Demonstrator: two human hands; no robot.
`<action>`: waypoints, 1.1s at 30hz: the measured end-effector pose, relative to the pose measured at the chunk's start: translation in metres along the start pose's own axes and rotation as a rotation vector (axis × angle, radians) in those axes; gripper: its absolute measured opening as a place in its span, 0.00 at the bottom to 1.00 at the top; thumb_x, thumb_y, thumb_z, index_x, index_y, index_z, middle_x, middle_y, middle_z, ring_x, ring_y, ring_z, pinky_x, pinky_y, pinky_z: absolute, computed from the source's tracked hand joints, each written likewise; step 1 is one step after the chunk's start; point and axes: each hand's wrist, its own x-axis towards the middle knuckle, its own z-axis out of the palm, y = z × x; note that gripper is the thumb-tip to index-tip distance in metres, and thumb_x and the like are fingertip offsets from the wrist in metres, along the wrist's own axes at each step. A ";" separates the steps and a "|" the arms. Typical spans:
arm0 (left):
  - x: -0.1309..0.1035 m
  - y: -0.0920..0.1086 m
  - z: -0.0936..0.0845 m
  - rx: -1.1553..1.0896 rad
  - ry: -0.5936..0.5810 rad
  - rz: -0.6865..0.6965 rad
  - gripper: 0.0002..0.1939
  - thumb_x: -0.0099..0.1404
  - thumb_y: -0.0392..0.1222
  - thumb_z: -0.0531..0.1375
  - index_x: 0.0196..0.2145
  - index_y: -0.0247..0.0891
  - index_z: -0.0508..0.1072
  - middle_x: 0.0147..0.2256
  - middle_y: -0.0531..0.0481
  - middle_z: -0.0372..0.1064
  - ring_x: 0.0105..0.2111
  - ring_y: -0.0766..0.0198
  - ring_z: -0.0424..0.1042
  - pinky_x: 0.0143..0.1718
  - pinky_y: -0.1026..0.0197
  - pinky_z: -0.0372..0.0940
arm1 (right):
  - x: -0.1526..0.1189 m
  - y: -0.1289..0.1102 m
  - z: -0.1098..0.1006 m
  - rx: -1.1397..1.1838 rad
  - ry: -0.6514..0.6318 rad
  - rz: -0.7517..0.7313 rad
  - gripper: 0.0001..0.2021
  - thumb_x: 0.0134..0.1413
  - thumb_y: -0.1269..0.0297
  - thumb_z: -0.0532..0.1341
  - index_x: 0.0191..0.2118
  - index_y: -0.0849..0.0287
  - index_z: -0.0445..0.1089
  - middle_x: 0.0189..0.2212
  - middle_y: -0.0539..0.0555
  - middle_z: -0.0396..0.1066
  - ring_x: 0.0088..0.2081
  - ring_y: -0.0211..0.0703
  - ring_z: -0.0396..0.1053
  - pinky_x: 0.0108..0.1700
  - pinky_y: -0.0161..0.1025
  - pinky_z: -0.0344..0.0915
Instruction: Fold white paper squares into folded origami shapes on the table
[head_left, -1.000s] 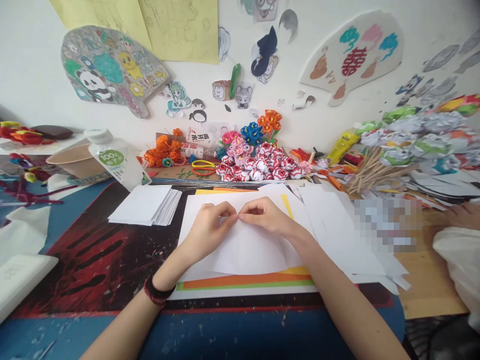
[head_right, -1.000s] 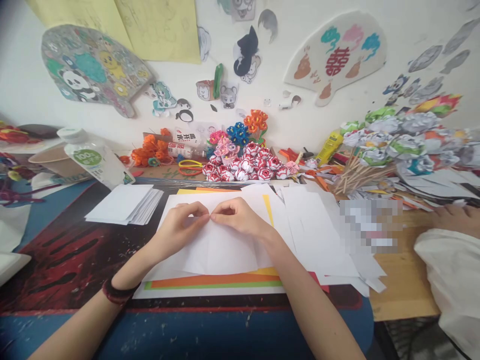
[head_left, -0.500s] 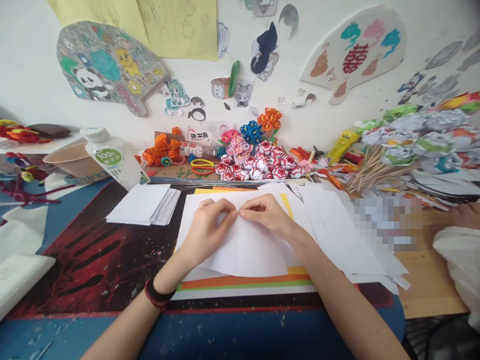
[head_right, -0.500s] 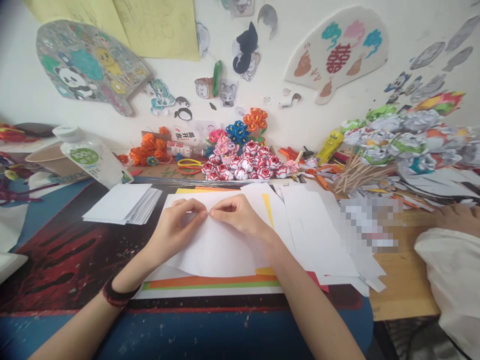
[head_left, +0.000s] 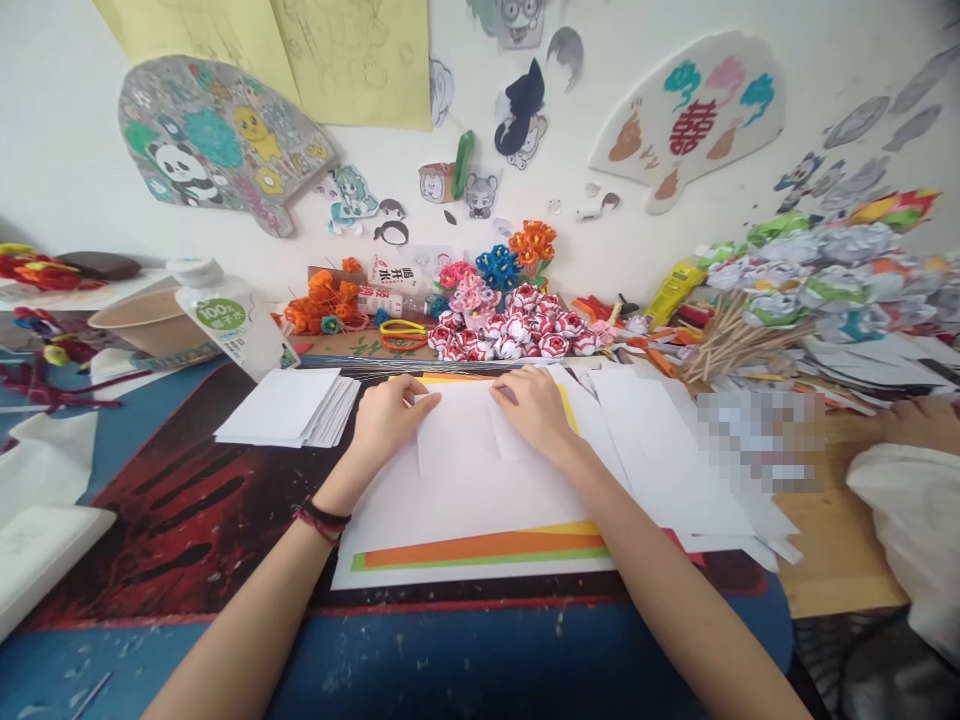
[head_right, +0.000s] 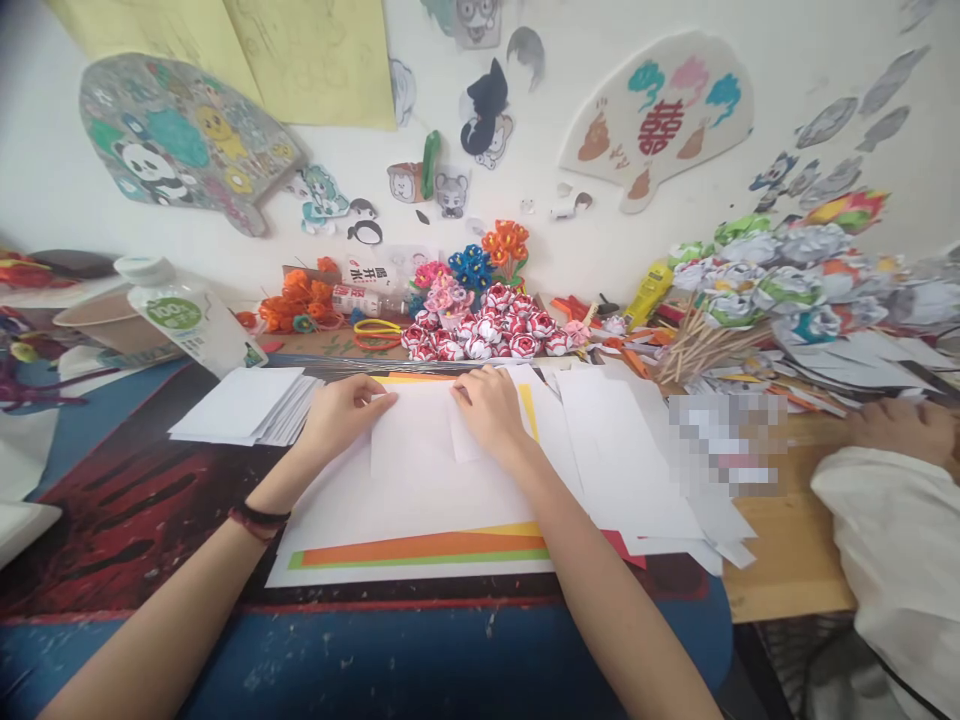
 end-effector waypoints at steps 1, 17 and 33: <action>0.003 0.000 0.002 0.027 0.012 -0.017 0.15 0.58 0.55 0.60 0.33 0.39 0.73 0.29 0.49 0.74 0.30 0.59 0.71 0.30 0.62 0.57 | 0.000 0.000 0.003 -0.025 -0.002 0.002 0.05 0.58 0.66 0.60 0.34 0.58 0.74 0.33 0.54 0.74 0.41 0.47 0.66 0.45 0.42 0.55; 0.003 0.005 0.010 0.193 -0.012 -0.074 0.16 0.59 0.55 0.57 0.26 0.41 0.73 0.28 0.49 0.74 0.31 0.57 0.71 0.27 0.62 0.52 | 0.002 -0.002 0.018 -0.199 -0.146 0.137 0.10 0.62 0.65 0.53 0.36 0.58 0.71 0.36 0.54 0.74 0.35 0.43 0.68 0.32 0.37 0.50; -0.002 -0.004 0.007 0.143 -0.063 -0.037 0.17 0.59 0.54 0.57 0.21 0.40 0.70 0.25 0.49 0.73 0.29 0.58 0.70 0.30 0.62 0.55 | 0.004 0.000 0.019 -0.199 -0.178 0.166 0.09 0.60 0.64 0.54 0.36 0.57 0.71 0.32 0.53 0.75 0.33 0.42 0.67 0.29 0.37 0.45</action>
